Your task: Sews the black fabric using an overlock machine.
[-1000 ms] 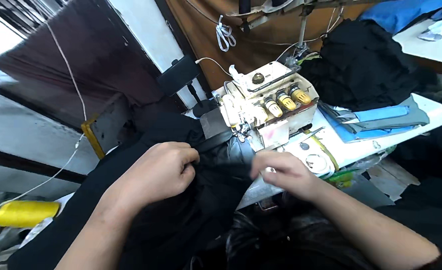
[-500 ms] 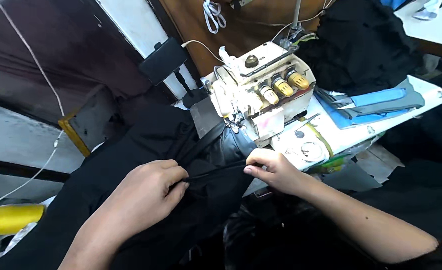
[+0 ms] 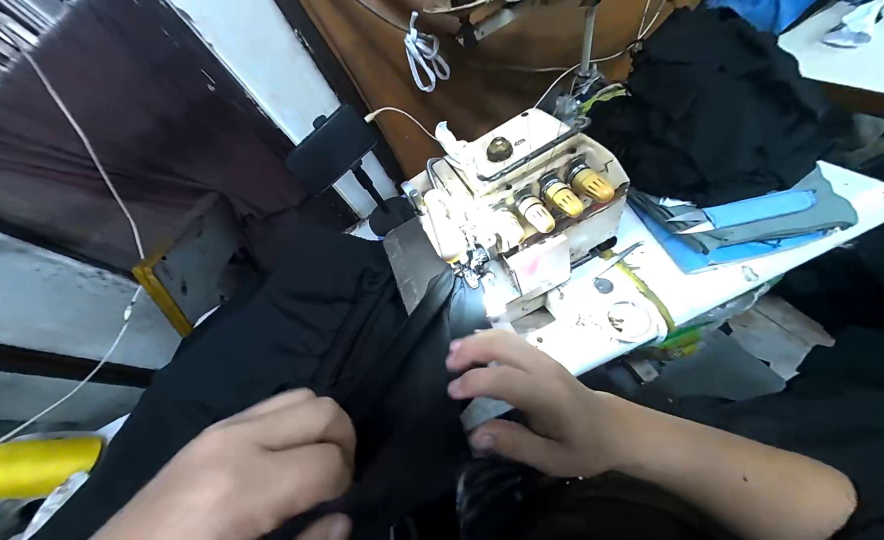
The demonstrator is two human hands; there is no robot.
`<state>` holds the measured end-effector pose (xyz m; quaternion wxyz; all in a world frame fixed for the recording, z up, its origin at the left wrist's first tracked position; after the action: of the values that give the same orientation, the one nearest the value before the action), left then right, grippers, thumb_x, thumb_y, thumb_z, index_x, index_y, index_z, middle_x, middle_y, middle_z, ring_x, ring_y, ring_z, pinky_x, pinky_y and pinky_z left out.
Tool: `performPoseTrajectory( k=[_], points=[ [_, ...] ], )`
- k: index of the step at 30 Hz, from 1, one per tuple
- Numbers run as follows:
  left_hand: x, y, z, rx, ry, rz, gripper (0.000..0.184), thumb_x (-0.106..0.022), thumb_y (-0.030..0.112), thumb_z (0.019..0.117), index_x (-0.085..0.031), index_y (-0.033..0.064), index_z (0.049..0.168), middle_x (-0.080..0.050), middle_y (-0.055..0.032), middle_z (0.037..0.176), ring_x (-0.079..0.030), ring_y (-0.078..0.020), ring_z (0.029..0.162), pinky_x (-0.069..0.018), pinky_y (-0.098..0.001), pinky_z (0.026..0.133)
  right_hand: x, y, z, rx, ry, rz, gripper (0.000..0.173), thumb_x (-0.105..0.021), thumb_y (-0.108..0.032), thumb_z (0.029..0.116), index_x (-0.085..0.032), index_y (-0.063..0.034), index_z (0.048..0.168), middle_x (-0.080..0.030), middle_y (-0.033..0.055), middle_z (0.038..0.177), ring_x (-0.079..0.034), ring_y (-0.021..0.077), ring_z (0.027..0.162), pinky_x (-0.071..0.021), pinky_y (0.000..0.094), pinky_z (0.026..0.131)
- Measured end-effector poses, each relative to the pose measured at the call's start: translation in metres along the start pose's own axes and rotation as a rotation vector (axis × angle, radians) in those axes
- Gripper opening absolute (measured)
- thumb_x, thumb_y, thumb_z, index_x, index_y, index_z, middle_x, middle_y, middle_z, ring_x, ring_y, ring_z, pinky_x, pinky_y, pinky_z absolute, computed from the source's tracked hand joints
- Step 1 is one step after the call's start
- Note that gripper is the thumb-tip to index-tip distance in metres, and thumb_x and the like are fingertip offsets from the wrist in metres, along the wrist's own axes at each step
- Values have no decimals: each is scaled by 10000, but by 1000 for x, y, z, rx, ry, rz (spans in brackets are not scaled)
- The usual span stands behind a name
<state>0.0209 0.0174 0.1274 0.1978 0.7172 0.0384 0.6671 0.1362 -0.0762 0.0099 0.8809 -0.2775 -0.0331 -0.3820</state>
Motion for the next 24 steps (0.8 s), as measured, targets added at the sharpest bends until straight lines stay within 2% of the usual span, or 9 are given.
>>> performPoseTrajectory(
  k=[2, 4, 6, 7, 13, 15, 17, 20, 24],
  points=[
    [22, -23, -11, -11, 140, -95, 326, -568, 354, 1024, -627, 111, 814, -693, -7, 953, -621, -92, 1070, -474, -307, 982, 4, 16, -11, -90, -57, -42, 293, -479, -313, 1072, -645, -72, 1061, -679, 111, 1061, -639, 191, 1099, -509, 332, 978],
    [45, -49, -13, 76, 330, -170, 256, -633, 368, 987, -635, 220, 777, -690, 113, 902, -645, -51, 1074, -485, -325, 1051, -21, 37, -17, -320, -536, -78, 254, -545, -212, 1022, -691, -8, 989, -678, 157, 891, -672, 296, 876, -535, 449, 776],
    [66, -55, 4, 175, 582, -284, 242, -682, 278, 860, -611, 278, 630, -669, 157, 690, -692, -20, 826, -561, -266, 911, -59, 54, -18, -603, -1149, -129, 340, -537, -248, 1066, -662, 55, 1158, -665, 279, 1037, -648, 467, 1017, -483, 645, 852],
    [71, -58, 13, 161, 624, -345, 255, -687, 316, 868, -613, 299, 625, -664, 158, 678, -685, -15, 775, -576, -246, 865, -73, 59, -4, -646, -1220, -163, 349, -556, -245, 1056, -670, 75, 1135, -665, 309, 1059, -640, 504, 1037, -469, 689, 854],
    [72, -51, 49, -45, 556, -612, 192, -639, 295, 944, -762, 225, 814, -760, 44, 899, -732, -121, 921, -607, -327, 884, -100, 99, 60, -746, -807, -80, 408, -492, -187, 1066, -558, 70, 1376, -578, 310, 1361, -530, 467, 1303, -382, 669, 1059],
    [69, -74, 26, -16, 575, -616, 193, -668, 364, 936, -747, 253, 799, -745, 62, 878, -722, -121, 939, -591, -341, 919, -93, 96, 46, -560, -639, -133, 374, -461, -223, 1076, -652, 52, 1242, -676, 276, 1190, -637, 435, 1166, -470, 629, 979],
    [60, -95, 2, -3, 603, -632, 202, -682, 397, 927, -749, 265, 789, -738, 68, 858, -717, -125, 962, -564, -350, 970, -67, 75, 31, -157, -261, -187, 258, -546, -165, 1009, -731, 3, 948, -722, 169, 823, -730, 332, 807, -572, 512, 725],
    [46, -102, -15, -79, 584, -632, 237, -667, 389, 956, -727, 239, 783, -748, 45, 896, -712, -167, 1038, -518, -391, 1057, -16, 69, 10, 30, 69, -250, 209, -549, -155, 979, -686, -54, 857, -664, 88, 770, -657, 214, 784, -526, 347, 766],
    [41, -67, -2, -242, 487, -474, 342, -638, 383, 990, -588, 209, 701, -703, 73, 820, -703, -149, 1031, -514, -405, 1072, 11, 71, 20, -34, 123, -310, 172, -560, -151, 942, -687, -53, 881, -686, 81, 800, -662, 187, 807, -525, 326, 742]
  ],
)
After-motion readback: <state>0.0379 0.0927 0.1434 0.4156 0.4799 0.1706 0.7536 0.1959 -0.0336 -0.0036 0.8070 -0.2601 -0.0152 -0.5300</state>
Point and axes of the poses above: each hand's wrist, its own z-axis towards the middle knuckle, its own x-axis out of the back of the hand, y = z × x, the point moved 9 cm from there along z, towards the middle knuckle
